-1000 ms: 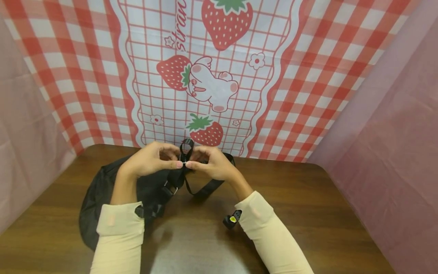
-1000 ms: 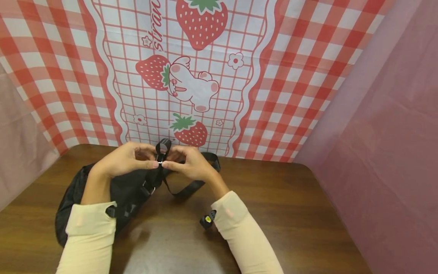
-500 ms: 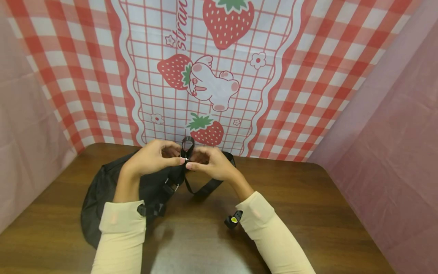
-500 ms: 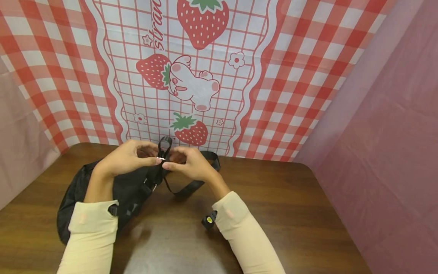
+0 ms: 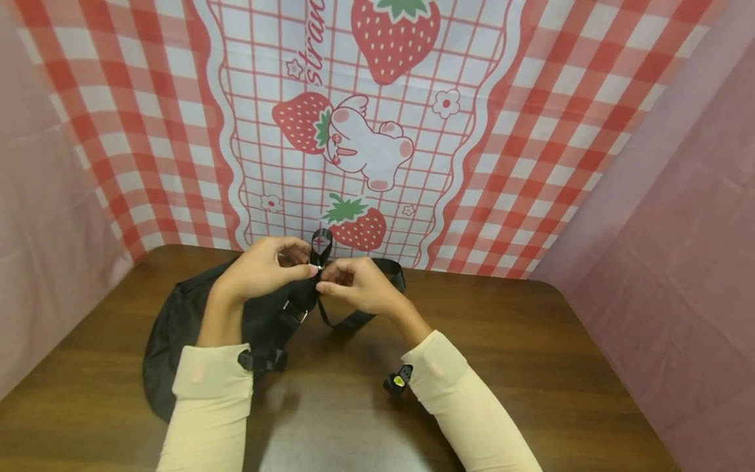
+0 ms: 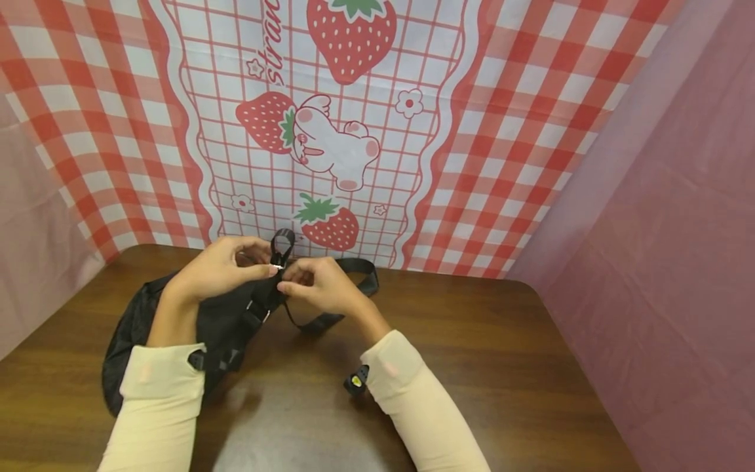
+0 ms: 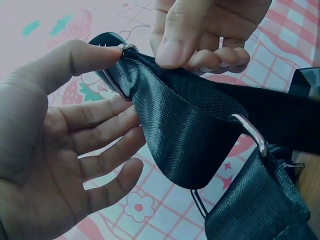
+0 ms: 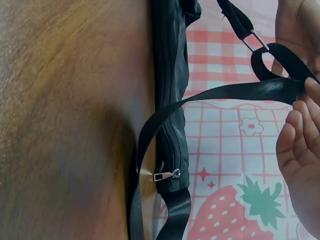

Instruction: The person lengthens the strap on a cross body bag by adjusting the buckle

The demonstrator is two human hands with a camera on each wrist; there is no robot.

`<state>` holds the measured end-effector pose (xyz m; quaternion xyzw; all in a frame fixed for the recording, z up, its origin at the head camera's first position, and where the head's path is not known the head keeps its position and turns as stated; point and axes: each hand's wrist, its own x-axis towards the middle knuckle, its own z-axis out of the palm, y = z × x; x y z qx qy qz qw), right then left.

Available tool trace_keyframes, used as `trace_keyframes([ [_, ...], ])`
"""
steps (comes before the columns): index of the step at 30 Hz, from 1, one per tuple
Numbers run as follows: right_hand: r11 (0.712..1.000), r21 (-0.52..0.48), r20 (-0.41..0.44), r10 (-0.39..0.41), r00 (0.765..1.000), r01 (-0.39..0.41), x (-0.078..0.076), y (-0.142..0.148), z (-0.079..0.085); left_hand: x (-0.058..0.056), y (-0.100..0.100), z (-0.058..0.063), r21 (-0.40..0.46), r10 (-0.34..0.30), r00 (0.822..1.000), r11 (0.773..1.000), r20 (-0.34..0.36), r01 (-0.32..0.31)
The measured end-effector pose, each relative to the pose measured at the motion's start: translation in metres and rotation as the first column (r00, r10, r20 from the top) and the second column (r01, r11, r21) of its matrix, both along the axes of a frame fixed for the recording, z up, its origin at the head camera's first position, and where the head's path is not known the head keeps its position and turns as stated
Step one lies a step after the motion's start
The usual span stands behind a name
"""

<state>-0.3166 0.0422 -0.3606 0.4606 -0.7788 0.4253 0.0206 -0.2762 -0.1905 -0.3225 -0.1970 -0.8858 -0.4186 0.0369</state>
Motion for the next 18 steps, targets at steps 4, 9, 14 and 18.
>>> trace_keyframes([
  [4,1.000,-0.024,-0.055,-0.017,0.998,0.016,-0.001,-0.001,-0.003,-0.001,0.000,-0.001,0.008,0.036,0.999,0.999,-0.002,-0.036],
  [9,0.999,-0.007,-0.131,-0.047,0.990,0.046,-0.002,0.002,-0.006,-0.002,0.002,-0.002,0.020,0.070,0.997,0.997,-0.022,-0.069],
  [14,0.997,0.046,-0.173,-0.048,0.984,0.057,-0.003,0.008,-0.006,-0.001,0.000,0.000,0.038,0.113,0.993,0.993,-0.028,-0.112],
  [18,0.994,0.095,-0.193,-0.039,0.980,0.059,-0.004,0.013,-0.008,0.002,-0.004,0.001,0.048,0.164,0.986,0.985,-0.017,-0.163],
])
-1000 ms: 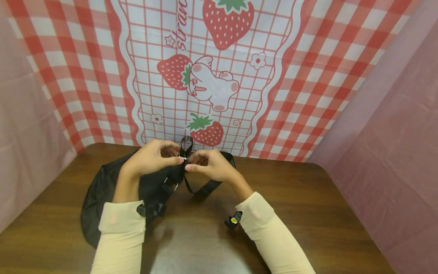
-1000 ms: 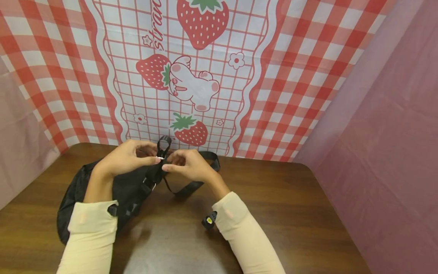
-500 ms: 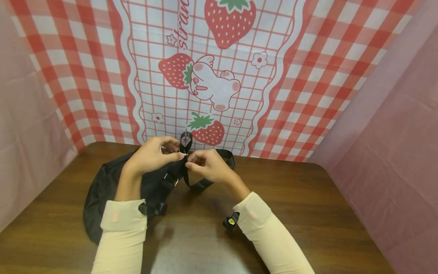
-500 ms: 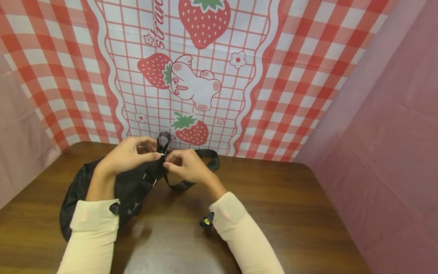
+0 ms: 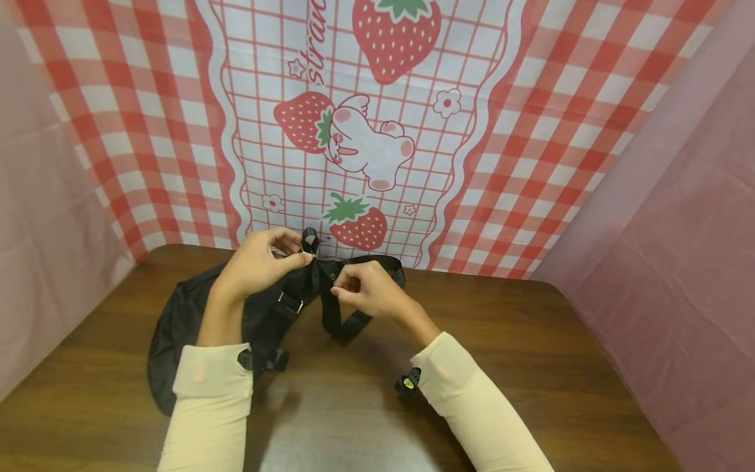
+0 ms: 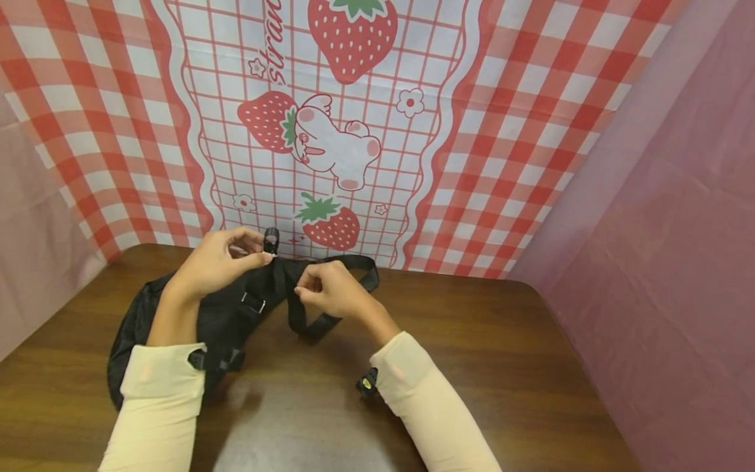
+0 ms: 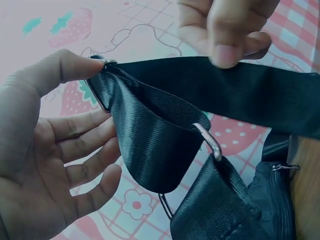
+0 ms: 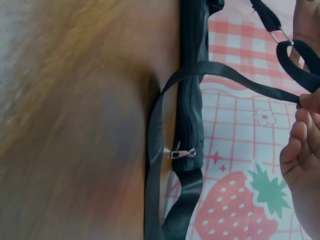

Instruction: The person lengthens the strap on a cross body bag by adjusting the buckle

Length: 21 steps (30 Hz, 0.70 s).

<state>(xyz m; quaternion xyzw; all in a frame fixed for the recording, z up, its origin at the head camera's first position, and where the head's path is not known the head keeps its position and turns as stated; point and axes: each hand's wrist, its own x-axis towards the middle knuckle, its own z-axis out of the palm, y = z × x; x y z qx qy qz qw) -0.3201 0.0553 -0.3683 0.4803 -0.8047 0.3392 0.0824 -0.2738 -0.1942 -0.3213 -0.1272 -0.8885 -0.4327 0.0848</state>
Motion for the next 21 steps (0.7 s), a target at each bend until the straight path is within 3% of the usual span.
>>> trace_keyframes([
  [9,0.998,0.064,0.016,-0.011,1.000,0.010,-0.001,0.008,-0.003,0.005,-0.009,0.002,0.035,0.040,0.999,0.999,0.004,-0.040],
  [21,0.992,0.128,-0.057,-0.008,0.998,0.015,-0.007,0.026,-0.007,0.001,-0.013,-0.001,0.037,0.037,0.999,0.999,-0.035,-0.036],
])
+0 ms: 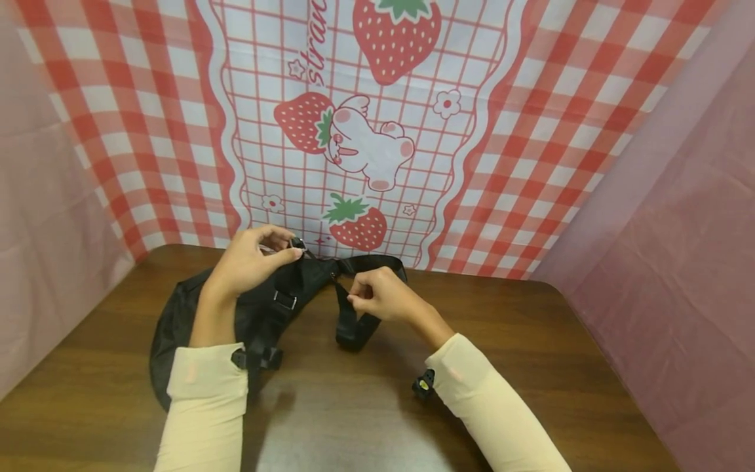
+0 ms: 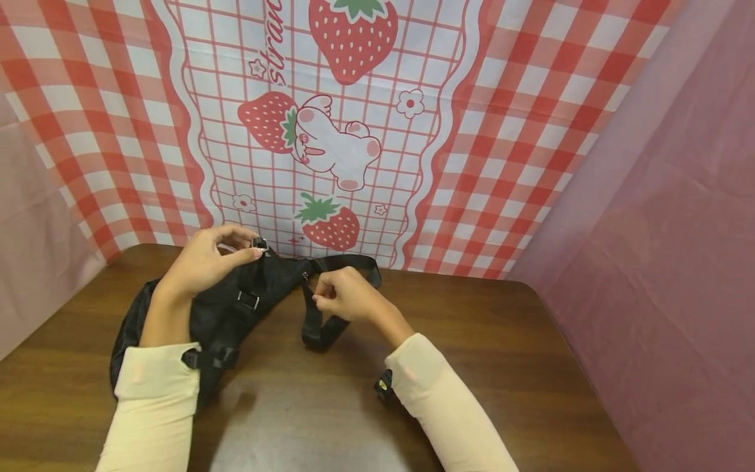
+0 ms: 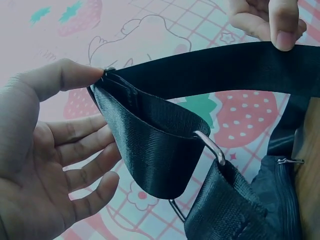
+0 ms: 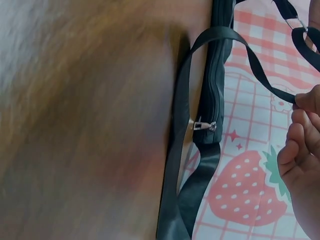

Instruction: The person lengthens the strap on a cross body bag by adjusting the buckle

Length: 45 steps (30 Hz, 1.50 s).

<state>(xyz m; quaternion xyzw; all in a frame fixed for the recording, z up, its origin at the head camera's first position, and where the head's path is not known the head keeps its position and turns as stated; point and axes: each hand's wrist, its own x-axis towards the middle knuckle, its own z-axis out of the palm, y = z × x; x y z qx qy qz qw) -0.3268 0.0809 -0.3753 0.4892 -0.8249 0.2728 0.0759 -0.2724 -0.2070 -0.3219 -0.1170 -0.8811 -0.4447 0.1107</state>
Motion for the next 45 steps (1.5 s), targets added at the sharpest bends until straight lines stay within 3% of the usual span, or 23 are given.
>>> trace_keyframes([
  [9,0.996,0.064,-0.071,-0.053,0.996,0.057,-0.007,0.018,0.005,0.004,0.005,0.005,-0.075,-0.043,0.998,0.996,0.037,0.046],
  [13,0.990,0.107,-0.086,-0.083,0.993,0.092,-0.012,0.034,0.006,0.003,0.016,0.005,-0.127,-0.084,0.994,0.988,0.073,0.093],
  [18,0.982,0.145,-0.106,-0.105,0.989,0.120,-0.015,0.058,0.010,-0.002,0.036,0.005,-0.192,-0.120,0.991,0.973,0.066,0.130],
  [24,0.979,0.150,-0.167,-0.114,0.979,0.139,-0.019,0.089,0.016,-0.006,0.062,0.003,-0.331,-0.177,0.983,0.926,0.044,0.182],
  [28,0.977,0.157,-0.209,-0.110,0.972,0.144,-0.017,0.110,0.020,-0.009,0.079,-0.006,-0.454,-0.220,0.971,0.859,0.090,0.236],
  [31,0.975,0.176,-0.211,-0.093,0.973,0.132,-0.012,0.124,0.022,-0.009,0.091,-0.014,-0.503,-0.249,0.955,0.812,0.162,0.297],
  [33,0.973,0.199,-0.200,-0.078,0.977,0.118,-0.009,0.133,0.021,-0.009,0.099,-0.020,-0.506,-0.271,0.941,0.793,0.203,0.338],
  [38,0.950,0.292,-0.165,-0.058,0.985,0.105,-0.001,0.153,0.018,-0.010,0.115,-0.036,-0.436,-0.368,0.890,0.777,0.270,0.454],
  [45,0.917,0.385,-0.097,-0.073,0.993,0.105,0.004,0.177,0.014,-0.010,0.139,-0.054,-0.354,-0.474,0.807,0.731,0.353,0.583],
])
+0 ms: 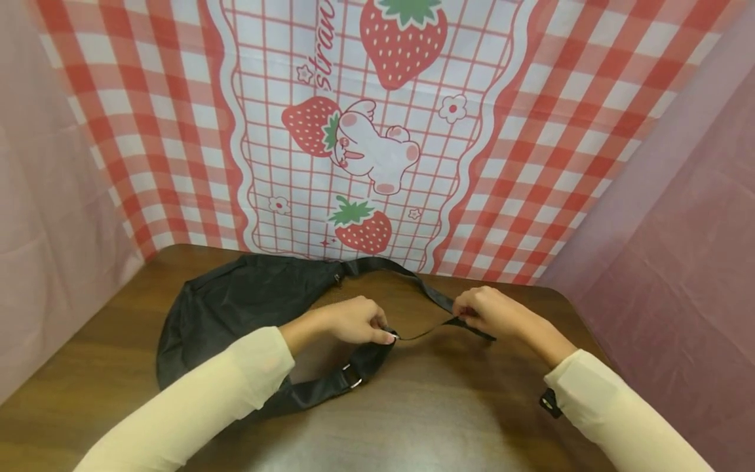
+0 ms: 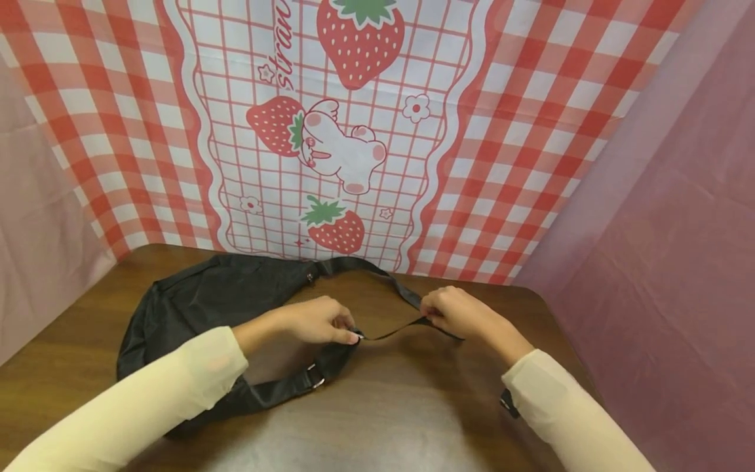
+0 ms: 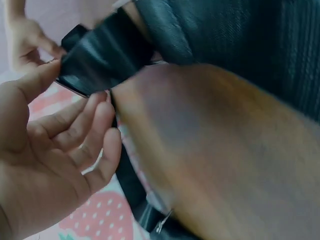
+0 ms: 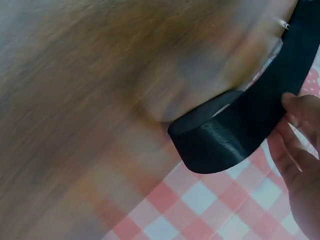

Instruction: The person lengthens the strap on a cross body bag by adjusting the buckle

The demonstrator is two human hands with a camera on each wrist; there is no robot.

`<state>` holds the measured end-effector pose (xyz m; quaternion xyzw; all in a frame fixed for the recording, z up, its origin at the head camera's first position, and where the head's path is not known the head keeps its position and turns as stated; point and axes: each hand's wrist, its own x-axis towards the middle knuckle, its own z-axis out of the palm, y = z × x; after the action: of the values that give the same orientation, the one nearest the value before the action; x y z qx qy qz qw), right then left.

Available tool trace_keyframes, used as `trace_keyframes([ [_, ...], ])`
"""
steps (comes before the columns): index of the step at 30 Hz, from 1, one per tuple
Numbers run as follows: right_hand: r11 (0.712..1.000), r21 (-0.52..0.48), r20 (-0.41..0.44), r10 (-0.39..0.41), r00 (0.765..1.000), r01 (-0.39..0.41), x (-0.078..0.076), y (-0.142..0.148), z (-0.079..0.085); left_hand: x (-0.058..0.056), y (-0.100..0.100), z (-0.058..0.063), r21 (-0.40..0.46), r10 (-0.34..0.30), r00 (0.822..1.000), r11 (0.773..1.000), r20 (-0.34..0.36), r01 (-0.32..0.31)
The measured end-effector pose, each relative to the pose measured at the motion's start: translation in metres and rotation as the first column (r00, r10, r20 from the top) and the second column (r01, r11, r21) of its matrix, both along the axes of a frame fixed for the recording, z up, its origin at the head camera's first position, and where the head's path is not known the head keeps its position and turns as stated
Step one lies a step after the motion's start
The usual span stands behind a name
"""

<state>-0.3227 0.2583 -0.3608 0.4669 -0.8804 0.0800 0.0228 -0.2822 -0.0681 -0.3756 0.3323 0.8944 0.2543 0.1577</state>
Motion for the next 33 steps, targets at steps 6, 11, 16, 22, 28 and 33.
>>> trace_keyframes([
  [6,0.999,0.043,0.119,-0.019,0.993,0.014,0.005,0.017,0.003,0.000,0.023,-0.013,-0.007,-0.086,0.995,0.996,0.043,0.087],
  [11,0.998,0.062,0.177,-0.037,0.983,0.026,0.009,0.029,0.006,0.001,0.044,-0.019,-0.027,-0.160,0.985,0.986,0.068,0.162],
  [16,0.996,0.078,0.125,-0.057,0.990,0.047,0.006,0.040,0.003,0.001,0.066,-0.017,-0.060,-0.172,0.985,0.983,0.016,0.173],
  [22,0.991,0.050,0.028,-0.129,0.991,0.128,-0.001,0.054,-0.002,0.003,0.091,-0.010,-0.096,-0.130,0.984,0.988,-0.121,0.119],
  [28,0.990,0.036,-0.028,-0.137,0.990,0.138,-0.004,0.068,-0.011,0.007,0.104,-0.014,-0.123,-0.117,0.982,0.987,-0.149,0.099],
  [33,0.988,0.044,0.013,-0.151,0.989,0.150,0.004,0.075,-0.013,0.010,0.108,-0.017,-0.146,-0.110,0.979,0.986,-0.172,0.085],
])
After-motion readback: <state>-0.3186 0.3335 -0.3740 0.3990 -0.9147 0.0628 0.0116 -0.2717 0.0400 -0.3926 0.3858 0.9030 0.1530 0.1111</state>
